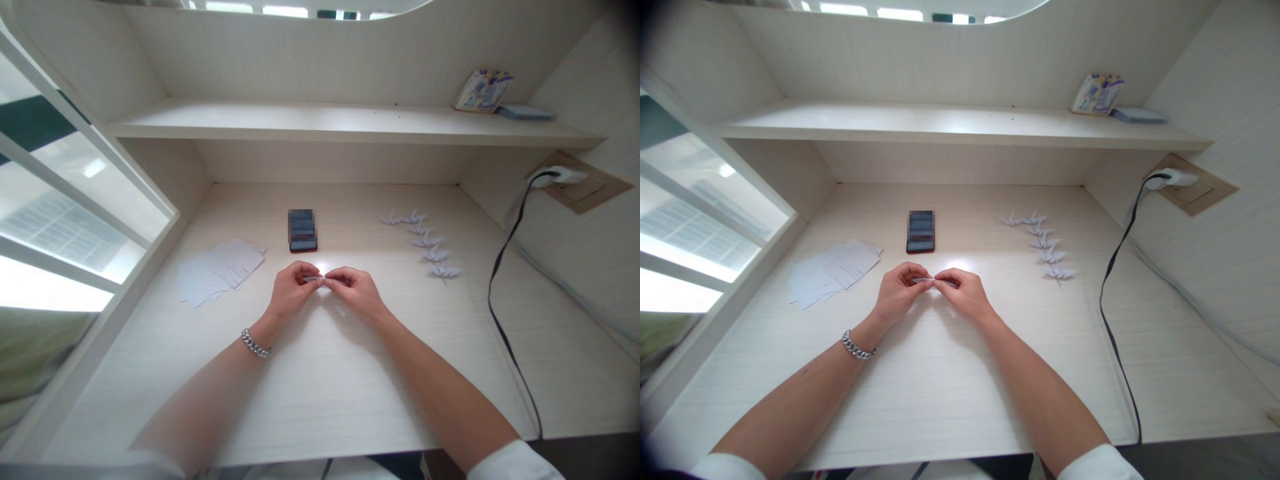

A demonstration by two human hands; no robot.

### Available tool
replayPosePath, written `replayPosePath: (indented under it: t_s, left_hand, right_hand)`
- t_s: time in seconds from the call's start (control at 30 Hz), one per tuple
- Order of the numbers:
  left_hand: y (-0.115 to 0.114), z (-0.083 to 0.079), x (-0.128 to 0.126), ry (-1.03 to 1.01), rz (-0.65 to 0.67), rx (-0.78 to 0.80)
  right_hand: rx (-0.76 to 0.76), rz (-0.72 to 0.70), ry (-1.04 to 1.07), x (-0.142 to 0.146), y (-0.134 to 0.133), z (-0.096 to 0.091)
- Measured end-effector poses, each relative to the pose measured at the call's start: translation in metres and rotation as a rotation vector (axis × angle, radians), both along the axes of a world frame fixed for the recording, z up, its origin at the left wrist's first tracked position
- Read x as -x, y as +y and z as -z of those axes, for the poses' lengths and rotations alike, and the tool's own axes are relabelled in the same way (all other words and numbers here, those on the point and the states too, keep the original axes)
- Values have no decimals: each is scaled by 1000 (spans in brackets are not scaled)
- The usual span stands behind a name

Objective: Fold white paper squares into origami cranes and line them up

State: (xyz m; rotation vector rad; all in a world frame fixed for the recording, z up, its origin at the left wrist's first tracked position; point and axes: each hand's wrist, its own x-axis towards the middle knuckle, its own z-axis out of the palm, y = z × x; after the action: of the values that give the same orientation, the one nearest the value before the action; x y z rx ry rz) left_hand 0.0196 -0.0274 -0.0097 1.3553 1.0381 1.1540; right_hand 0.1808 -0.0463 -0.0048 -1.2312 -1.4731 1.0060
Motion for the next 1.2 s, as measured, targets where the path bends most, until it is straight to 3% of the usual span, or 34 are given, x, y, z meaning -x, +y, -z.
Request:
replayPosePath:
  t_s: [1.2]
  left_hand:
    - [4, 6, 2, -119, 63, 78]
  right_hand:
    - [11, -35, -110, -3, 0, -3]
